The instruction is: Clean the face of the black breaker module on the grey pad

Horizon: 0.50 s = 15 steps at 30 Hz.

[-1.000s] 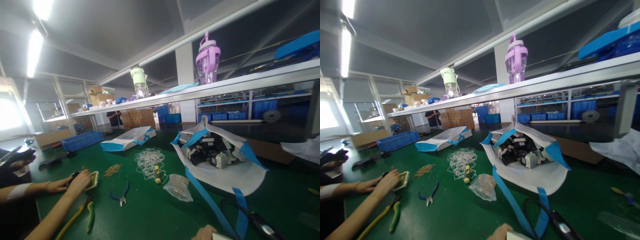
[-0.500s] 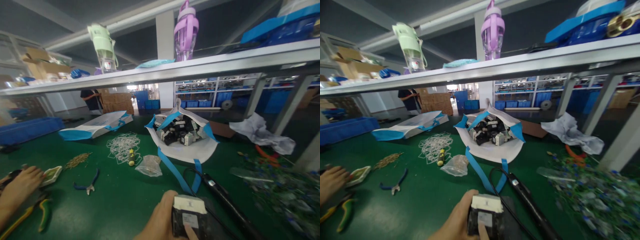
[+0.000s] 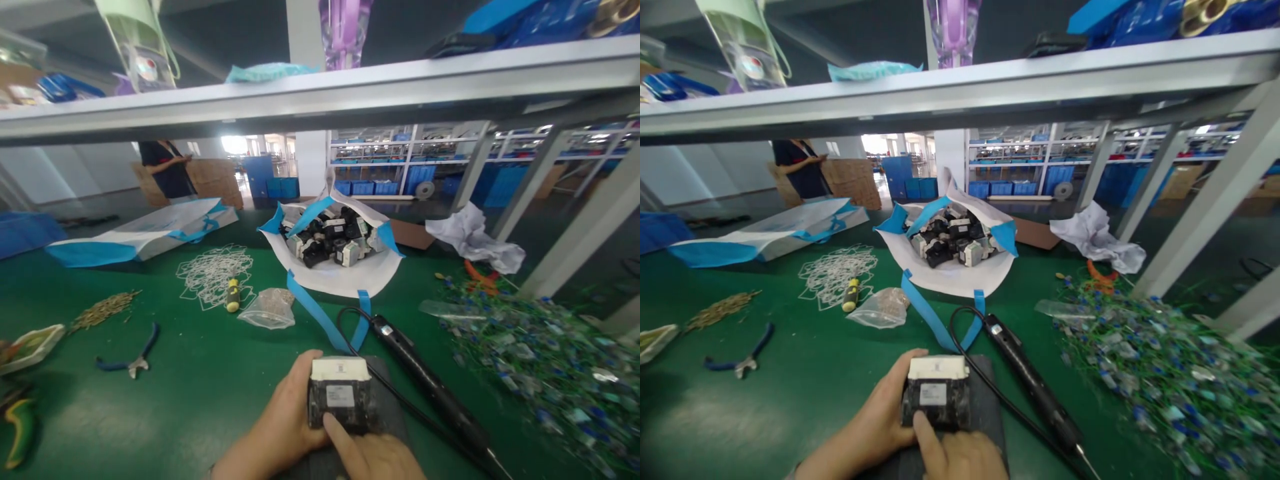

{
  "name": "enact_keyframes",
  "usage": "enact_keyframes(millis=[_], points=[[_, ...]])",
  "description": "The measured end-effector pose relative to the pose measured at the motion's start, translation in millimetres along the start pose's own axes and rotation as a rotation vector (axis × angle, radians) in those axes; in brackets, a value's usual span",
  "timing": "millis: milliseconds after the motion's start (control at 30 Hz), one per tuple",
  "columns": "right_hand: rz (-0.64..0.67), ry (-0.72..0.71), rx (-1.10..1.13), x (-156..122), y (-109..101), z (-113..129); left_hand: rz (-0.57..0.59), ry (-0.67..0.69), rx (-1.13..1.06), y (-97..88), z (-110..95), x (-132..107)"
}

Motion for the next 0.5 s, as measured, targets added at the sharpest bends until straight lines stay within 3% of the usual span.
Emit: enact_keyframes(millis=[500], points=[[0.036, -0.009, 0.059, 1.5, -2.1, 1.7, 0.012, -0.012, 0.024, 0.7, -1.7, 0.5]])
Point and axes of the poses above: each hand's wrist, its own x-axis towards the middle knuckle, its own y-axis out of the palm, z = x × y, the point moved 10 cm from there along x, towards the middle knuckle, and after that the axes turned 11 degrees about -x, right-handed, at the moved point
